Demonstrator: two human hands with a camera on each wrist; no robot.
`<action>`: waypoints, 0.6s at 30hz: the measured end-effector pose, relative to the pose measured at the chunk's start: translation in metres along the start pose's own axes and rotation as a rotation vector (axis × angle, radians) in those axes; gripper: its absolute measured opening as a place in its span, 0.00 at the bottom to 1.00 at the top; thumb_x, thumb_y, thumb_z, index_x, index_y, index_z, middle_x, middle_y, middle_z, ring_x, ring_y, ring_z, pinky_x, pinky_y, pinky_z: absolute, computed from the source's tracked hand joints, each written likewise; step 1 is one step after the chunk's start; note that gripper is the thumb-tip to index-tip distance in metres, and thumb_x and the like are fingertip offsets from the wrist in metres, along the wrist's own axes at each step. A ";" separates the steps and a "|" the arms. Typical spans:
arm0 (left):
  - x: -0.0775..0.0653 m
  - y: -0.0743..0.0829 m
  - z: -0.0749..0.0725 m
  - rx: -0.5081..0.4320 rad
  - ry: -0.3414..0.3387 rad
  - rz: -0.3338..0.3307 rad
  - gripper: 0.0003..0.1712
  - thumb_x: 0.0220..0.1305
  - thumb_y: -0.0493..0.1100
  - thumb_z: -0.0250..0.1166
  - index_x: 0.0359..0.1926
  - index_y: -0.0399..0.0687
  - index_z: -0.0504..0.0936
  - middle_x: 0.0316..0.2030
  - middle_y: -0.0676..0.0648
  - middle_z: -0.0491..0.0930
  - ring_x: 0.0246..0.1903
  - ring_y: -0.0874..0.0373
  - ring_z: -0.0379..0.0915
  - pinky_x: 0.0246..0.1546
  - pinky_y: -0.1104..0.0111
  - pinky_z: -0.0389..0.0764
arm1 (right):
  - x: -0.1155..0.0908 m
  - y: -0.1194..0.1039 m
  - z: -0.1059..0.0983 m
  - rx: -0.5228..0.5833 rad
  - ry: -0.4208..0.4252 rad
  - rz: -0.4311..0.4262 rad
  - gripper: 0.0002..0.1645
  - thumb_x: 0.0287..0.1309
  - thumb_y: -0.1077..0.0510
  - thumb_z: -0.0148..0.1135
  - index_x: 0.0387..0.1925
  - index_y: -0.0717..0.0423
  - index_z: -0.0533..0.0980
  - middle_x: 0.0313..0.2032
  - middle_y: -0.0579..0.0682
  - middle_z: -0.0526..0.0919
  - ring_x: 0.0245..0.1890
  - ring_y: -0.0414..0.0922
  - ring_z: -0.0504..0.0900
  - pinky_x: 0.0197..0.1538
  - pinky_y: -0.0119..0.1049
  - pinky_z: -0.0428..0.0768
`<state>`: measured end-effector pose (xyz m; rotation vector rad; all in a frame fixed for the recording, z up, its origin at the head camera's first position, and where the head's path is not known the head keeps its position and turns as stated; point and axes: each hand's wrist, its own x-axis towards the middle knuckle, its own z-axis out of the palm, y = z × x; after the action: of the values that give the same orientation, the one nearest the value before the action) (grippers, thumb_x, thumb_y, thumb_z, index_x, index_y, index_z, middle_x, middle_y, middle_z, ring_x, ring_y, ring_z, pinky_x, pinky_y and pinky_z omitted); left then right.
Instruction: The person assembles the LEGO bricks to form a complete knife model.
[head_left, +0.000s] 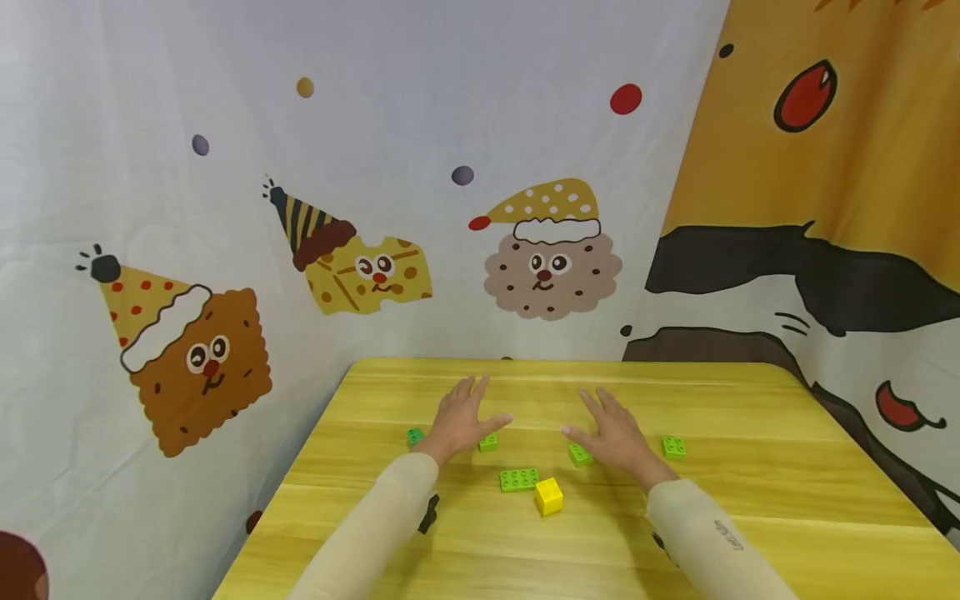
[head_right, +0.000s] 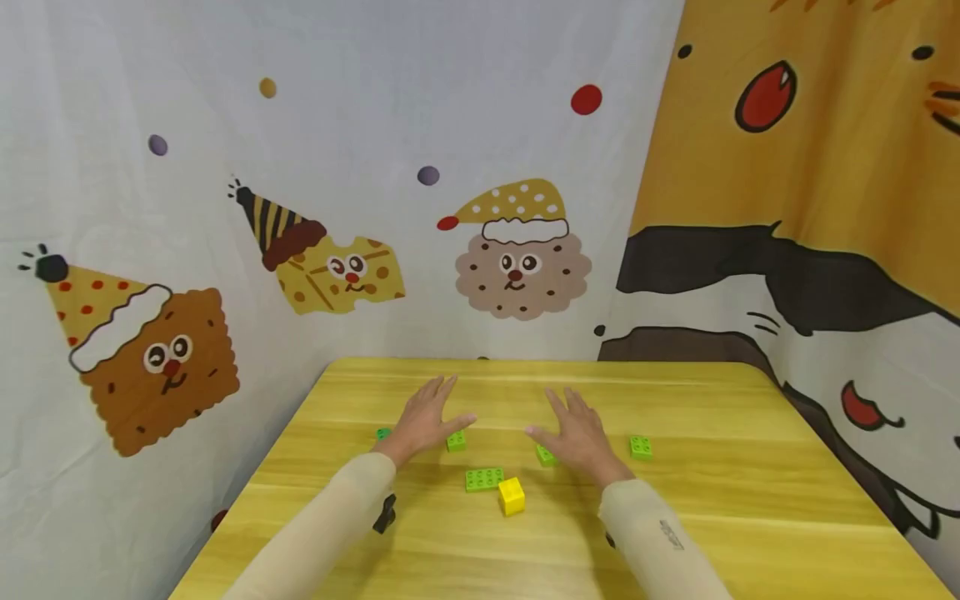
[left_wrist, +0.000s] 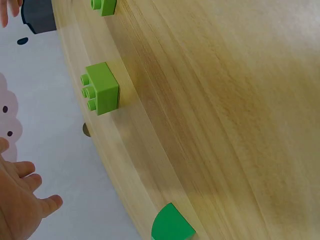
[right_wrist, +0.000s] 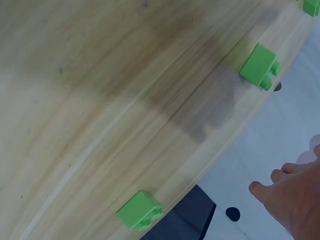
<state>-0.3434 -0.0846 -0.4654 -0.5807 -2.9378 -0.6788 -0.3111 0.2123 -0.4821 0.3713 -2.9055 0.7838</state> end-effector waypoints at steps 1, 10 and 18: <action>0.000 0.000 0.000 -0.008 0.000 -0.001 0.56 0.62 0.79 0.48 0.80 0.55 0.45 0.76 0.39 0.46 0.74 0.40 0.42 0.71 0.45 0.45 | 0.000 -0.001 0.000 0.015 -0.004 0.002 0.56 0.63 0.25 0.50 0.78 0.54 0.49 0.75 0.69 0.43 0.72 0.71 0.45 0.66 0.71 0.44; -0.002 0.002 0.000 -0.100 0.005 -0.004 0.54 0.63 0.77 0.51 0.79 0.54 0.49 0.76 0.39 0.50 0.74 0.42 0.45 0.69 0.43 0.49 | -0.001 -0.010 0.005 0.113 -0.038 0.007 0.54 0.64 0.27 0.51 0.79 0.50 0.48 0.76 0.65 0.42 0.73 0.69 0.46 0.65 0.73 0.48; -0.005 0.006 -0.001 -0.201 -0.009 -0.009 0.53 0.63 0.76 0.54 0.78 0.54 0.52 0.75 0.42 0.52 0.73 0.42 0.48 0.68 0.42 0.53 | -0.001 -0.012 0.008 0.184 -0.065 0.028 0.55 0.62 0.24 0.51 0.79 0.47 0.47 0.76 0.63 0.42 0.73 0.68 0.45 0.65 0.72 0.48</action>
<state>-0.3368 -0.0818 -0.4626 -0.5870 -2.9022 -0.9826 -0.3070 0.1979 -0.4836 0.3807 -2.9116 1.0678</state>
